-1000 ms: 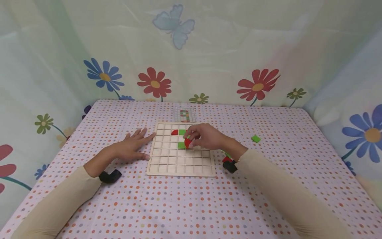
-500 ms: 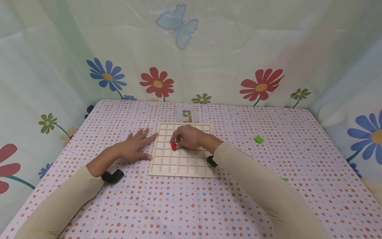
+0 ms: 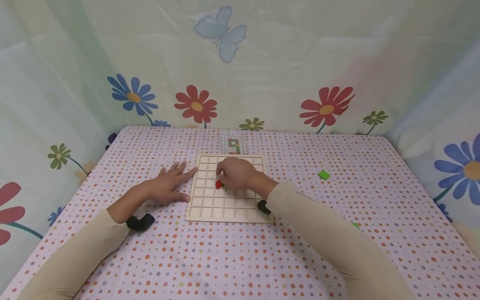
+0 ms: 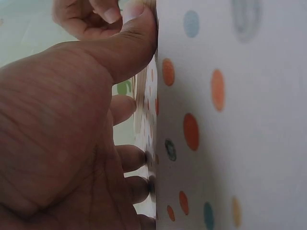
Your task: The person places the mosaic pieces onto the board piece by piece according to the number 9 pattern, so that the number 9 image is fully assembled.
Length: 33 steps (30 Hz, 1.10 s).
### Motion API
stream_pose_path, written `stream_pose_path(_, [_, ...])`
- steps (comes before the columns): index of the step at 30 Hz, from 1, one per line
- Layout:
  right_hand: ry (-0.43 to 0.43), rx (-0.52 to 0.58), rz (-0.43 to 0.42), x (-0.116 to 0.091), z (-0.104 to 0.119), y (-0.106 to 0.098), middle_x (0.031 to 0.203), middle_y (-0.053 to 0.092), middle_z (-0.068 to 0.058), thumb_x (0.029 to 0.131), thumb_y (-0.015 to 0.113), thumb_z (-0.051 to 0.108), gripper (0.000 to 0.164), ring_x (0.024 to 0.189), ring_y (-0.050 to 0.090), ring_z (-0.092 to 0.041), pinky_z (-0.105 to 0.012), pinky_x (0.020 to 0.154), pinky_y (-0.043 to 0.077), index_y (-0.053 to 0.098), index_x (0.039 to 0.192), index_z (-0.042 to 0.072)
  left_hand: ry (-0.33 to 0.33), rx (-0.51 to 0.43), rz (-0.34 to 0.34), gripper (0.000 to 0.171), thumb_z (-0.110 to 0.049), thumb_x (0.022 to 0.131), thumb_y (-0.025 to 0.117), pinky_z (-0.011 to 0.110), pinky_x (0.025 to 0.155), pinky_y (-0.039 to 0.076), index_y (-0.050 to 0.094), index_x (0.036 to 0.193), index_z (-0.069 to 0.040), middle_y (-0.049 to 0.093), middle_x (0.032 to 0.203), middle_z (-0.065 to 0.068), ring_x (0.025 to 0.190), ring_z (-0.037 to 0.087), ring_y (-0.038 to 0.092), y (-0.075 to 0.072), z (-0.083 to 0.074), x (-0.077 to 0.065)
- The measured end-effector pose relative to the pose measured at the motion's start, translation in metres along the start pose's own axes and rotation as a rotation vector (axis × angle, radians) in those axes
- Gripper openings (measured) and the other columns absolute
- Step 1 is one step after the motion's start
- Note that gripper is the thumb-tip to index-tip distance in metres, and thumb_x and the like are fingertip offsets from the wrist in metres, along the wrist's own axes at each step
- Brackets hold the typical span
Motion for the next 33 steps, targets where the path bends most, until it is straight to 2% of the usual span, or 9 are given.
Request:
stream_pose_path(2, [0.087, -0.033, -0.018, -0.003, 0.005, 0.002, 0.073, 0.065, 0.004, 0.093, 0.065, 0.035, 0.024, 0.061, 0.054, -0.009, -0.024, 0.054, 0.044, 0.07, 0.1, 0.012, 0.001, 0.003, -0.003, 0.091, -0.057, 0.091, 0.059, 0.069, 0.117, 0.001, 0.008, 0.16, -0.026, -0.005, 0.165, 0.02, 0.152, 0.043, -0.006, 0.0, 0.0, 0.001])
stream_pose_path(5, [0.166, -0.068, -0.01, -0.007, 0.012, 0.005, 0.065, 0.061, 0.005, 0.088, 0.069, 0.047, 0.033, 0.056, 0.051, -0.009, -0.024, 0.048, 0.04, 0.066, 0.091, 0.014, -0.001, 0.002, -0.008, 0.092, -0.058, 0.091, 0.06, 0.069, 0.117, 0.001, 0.008, 0.16, -0.027, -0.004, 0.166, 0.02, 0.152, 0.043, -0.006, 0.0, 0.001, 0.001])
stream_pose_path(10, [0.173, -0.085, 0.008, -0.01, 0.016, 0.008, 0.069, 0.06, 0.006, 0.088, 0.072, 0.04, 0.026, 0.059, 0.05, -0.01, -0.024, 0.048, 0.039, 0.067, 0.094, 0.016, -0.012, -0.008, -0.007, 0.092, -0.057, 0.09, 0.061, 0.068, 0.117, 0.0, 0.008, 0.16, -0.028, -0.004, 0.166, 0.018, 0.153, 0.041, -0.006, 0.001, 0.0, 0.001])
stream_pose_path(18, [0.153, 0.025, -0.018, -0.027, 0.009, 0.001, 0.076, 0.066, 0.006, 0.088, 0.072, 0.034, 0.029, 0.064, 0.058, -0.008, -0.025, 0.057, 0.046, 0.068, 0.109, 0.013, -0.009, -0.02, -0.005, 0.091, -0.055, 0.091, 0.061, 0.069, 0.117, -0.001, 0.008, 0.16, -0.027, -0.004, 0.166, 0.019, 0.152, 0.042, -0.007, 0.003, -0.001, 0.001])
stream_pose_path(23, [0.186, 0.05, -0.078, -0.054, -0.004, -0.009, 0.08, 0.067, 0.002, 0.089, 0.073, 0.029, 0.026, 0.059, 0.054, -0.01, -0.025, 0.054, 0.043, 0.069, 0.108, 0.012, 0.007, -0.019, -0.005, 0.092, -0.054, 0.092, 0.061, 0.069, 0.117, -0.001, 0.008, 0.16, -0.026, -0.004, 0.166, 0.019, 0.152, 0.041, -0.008, 0.002, -0.002, 0.002])
stream_pose_path(27, [0.274, 0.021, -0.123, -0.082, -0.025, -0.015, 0.084, 0.067, -0.002, 0.09, 0.071, 0.027, 0.023, 0.055, 0.049, -0.011, -0.025, 0.05, 0.039, 0.069, 0.107, 0.012, 0.003, -0.013, 0.001, 0.091, -0.055, 0.092, 0.06, 0.069, 0.117, -0.001, 0.007, 0.16, -0.026, -0.005, 0.166, 0.018, 0.153, 0.041, -0.008, 0.001, 0.0, 0.002])
stream_pose_path(33, [0.37, -0.021, -0.176, -0.129, -0.053, -0.024, 0.086, 0.068, -0.006, 0.093, 0.066, 0.027, 0.023, 0.05, 0.049, -0.011, -0.027, 0.045, 0.038, 0.068, 0.106, 0.008, 0.002, -0.013, 0.005, 0.092, -0.055, 0.092, 0.061, 0.07, 0.116, 0.0, 0.007, 0.16, -0.026, -0.005, 0.166, 0.019, 0.152, 0.042, -0.008, -0.001, 0.003, 0.001])
Point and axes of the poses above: each hand's wrist, its own x-axis towards the middle knuckle, its own y-axis out of the palm, z = x × y, the point moved 1 cm from there along x, towards the middle knuckle
